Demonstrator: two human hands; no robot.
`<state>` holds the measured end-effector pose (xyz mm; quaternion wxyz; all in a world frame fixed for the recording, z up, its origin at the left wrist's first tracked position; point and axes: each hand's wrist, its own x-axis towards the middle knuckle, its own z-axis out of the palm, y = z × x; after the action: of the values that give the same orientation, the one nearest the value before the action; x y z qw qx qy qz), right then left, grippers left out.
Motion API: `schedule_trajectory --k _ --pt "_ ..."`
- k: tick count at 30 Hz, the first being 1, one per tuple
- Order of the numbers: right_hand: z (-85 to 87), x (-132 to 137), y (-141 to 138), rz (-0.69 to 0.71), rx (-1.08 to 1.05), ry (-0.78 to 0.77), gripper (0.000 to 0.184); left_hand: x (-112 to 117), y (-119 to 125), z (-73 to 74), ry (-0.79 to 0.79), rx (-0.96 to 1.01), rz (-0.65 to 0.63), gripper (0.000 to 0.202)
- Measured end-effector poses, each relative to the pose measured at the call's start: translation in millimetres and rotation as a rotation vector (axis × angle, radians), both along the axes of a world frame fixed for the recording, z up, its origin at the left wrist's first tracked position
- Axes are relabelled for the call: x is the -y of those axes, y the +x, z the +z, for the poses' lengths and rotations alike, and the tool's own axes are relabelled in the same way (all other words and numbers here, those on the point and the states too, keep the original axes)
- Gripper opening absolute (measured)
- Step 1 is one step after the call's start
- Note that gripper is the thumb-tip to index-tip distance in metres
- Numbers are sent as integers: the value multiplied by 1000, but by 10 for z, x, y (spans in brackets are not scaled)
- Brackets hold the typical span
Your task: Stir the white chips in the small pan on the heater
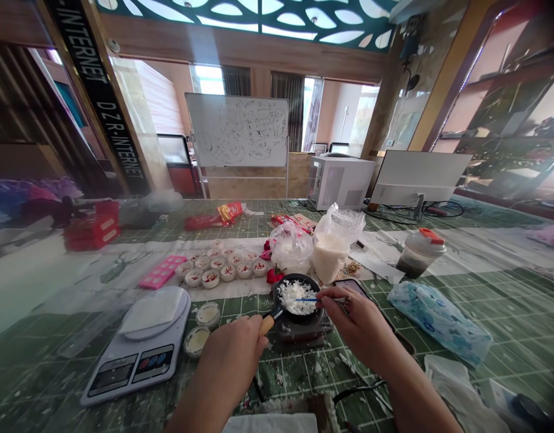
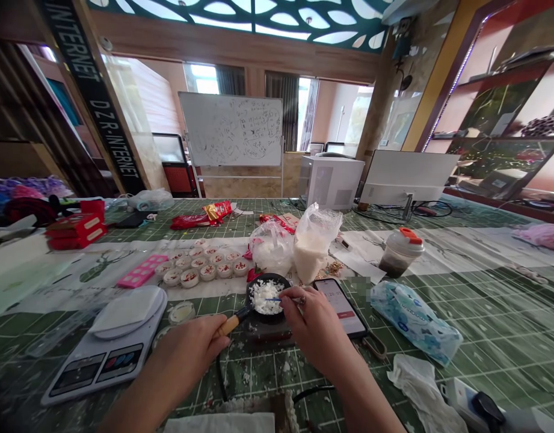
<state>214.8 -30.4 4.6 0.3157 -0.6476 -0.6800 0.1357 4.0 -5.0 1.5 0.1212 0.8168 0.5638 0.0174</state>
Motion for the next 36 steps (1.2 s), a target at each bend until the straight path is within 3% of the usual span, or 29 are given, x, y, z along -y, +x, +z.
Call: schedule_trajectory --k 4,7,12,19,24,29,33,36 --pt "-19 -26 37 -56 15 -26 31 2 -14 -14 -6 29 5 13" --pt "-51 -74 43 -138 -5 46 32 -2 -15 -23 3 31 0 13" --pt "-77 -123 -6 -55 49 39 33 -9 0 -3 -3 15 10 12" --pt "-11 -33 -30 4 -59 14 30 -4 -1 9 -14 -6 9 13" --pt "-5 -52 -9 -99 -77 2 31 -6 -2 -14 -9 12 9 12" --pt "3 -46 -14 -18 -95 -55 30 -10 -8 -18 6 20 11 12" --pt "-54 -91 58 -155 -98 37 34 -12 -14 -10 -22 32 3 14" --pt "-96 -126 111 -154 -32 82 35 -9 -11 -7 -20 16 9 14"
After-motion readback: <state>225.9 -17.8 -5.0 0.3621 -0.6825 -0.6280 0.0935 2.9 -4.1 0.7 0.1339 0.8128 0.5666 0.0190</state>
